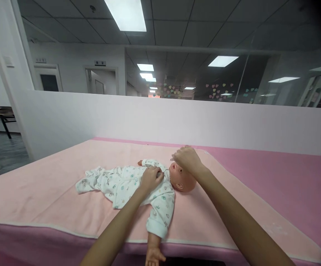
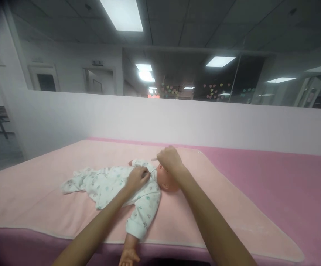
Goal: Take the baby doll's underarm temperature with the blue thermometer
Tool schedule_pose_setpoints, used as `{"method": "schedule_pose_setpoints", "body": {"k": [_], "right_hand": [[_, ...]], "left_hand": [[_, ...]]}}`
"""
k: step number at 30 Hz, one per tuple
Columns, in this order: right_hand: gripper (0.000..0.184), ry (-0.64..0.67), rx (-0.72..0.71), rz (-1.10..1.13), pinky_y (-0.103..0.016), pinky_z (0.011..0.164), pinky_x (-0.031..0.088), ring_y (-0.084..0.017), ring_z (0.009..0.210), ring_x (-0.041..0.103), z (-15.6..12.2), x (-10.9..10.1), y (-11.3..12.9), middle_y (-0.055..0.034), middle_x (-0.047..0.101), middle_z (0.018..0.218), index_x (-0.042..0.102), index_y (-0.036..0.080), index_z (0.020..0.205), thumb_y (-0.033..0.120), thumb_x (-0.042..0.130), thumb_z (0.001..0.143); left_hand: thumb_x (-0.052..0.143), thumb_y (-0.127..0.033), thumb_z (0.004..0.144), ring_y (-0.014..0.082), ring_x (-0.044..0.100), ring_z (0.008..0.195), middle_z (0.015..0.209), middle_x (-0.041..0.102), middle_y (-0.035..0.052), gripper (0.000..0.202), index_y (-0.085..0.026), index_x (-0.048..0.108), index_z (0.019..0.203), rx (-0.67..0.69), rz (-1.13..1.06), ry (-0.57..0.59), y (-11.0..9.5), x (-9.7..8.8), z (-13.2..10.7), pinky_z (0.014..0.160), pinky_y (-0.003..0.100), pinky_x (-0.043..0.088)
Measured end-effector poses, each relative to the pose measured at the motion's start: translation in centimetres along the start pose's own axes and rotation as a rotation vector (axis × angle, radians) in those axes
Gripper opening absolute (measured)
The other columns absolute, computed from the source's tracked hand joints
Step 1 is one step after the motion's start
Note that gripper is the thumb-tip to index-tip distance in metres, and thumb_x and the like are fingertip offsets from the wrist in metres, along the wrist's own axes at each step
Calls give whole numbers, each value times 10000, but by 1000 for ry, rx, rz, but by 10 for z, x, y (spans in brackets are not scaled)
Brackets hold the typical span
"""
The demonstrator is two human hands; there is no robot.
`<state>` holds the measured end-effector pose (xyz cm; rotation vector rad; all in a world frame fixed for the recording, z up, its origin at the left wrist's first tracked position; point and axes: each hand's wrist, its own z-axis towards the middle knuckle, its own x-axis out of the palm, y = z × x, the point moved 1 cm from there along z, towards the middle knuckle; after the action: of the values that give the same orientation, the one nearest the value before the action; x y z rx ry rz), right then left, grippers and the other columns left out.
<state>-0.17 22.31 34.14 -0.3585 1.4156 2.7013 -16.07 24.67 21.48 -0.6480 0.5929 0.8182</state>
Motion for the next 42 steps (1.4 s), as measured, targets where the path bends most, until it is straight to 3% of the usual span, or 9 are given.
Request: {"method": "schedule_pose_setpoints", "body": {"k": [5, 8, 13, 18, 22, 27, 32, 37, 42], "right_hand": [[554, -92, -42, -152, -156, 408, 359, -57, 356, 428, -20, 4, -9, 29, 525, 374, 548, 158, 448, 442, 255, 823], [500, -207, -141, -328, -155, 496, 402, -44, 419, 479, -27, -5, -3, 41, 540, 436, 536, 143, 475, 445, 340, 822], [395, -207, -231, -348, -237, 593, 478, -67, 627, 538, -40, 7, 16, -9, 582, 800, 563, 110, 850, 456, 374, 818], [513, -243, -288, -215, -160, 396, 360, -44, 356, 396, -59, 13, 47, 48, 462, 400, 513, 183, 465, 460, 284, 831], [599, -382, -249, -71, -167, 281, 220, -51, 240, 184, -82, 1, 52, 76, 256, 256, 398, 228, 374, 357, 90, 872], [466, -261, -103, -239, -163, 309, 292, -53, 320, 337, -82, 17, 22, 46, 427, 319, 441, 232, 377, 355, 302, 803], [362, -334, -38, -319, -181, 414, 367, -93, 429, 478, -90, 23, -17, 7, 520, 441, 538, 158, 521, 369, 414, 788], [312, 16, -46, -615, -222, 580, 402, -134, 611, 531, -116, 23, -78, -30, 584, 634, 606, 164, 637, 352, 413, 794], [294, 141, 19, -730, -240, 626, 411, -144, 716, 541, -132, 11, -118, -57, 587, 826, 634, 201, 859, 222, 345, 807]], "left_hand": [[378, -283, 785, 134, 471, 690, 736, 574, 13, 197, -180, 516, 689, 5, -14, 23, 0, 0, 2, 640, 268, 316], [363, -287, 795, 136, 473, 687, 729, 571, 18, 215, -178, 516, 691, 10, -19, 22, 0, 0, 2, 643, 274, 314], [367, -281, 794, 136, 469, 670, 709, 565, 12, 207, -183, 510, 681, 21, -4, 15, 0, 0, 1, 636, 275, 316], [387, -271, 787, 131, 481, 692, 726, 570, 11, 184, -179, 509, 685, 30, 10, 7, 1, 1, 1, 656, 273, 325], [386, -274, 789, 132, 488, 711, 739, 573, 9, 171, -180, 503, 707, 44, 29, 8, 1, 1, 1, 674, 277, 324], [373, -266, 791, 129, 486, 701, 742, 572, 12, 175, -177, 496, 704, 35, 29, 2, 1, 1, 0, 669, 274, 324], [410, -242, 759, 131, 482, 708, 742, 568, 12, 121, -180, 506, 715, 59, 21, 1, 1, 1, -1, 678, 273, 331], [421, -197, 721, 140, 479, 721, 738, 560, 11, 76, -183, 497, 723, 80, 34, 7, 0, 0, 0, 693, 281, 326], [403, -188, 717, 152, 470, 715, 724, 542, 24, 77, -175, 479, 716, 91, 86, 36, -2, 1, 1, 700, 292, 321]]}}
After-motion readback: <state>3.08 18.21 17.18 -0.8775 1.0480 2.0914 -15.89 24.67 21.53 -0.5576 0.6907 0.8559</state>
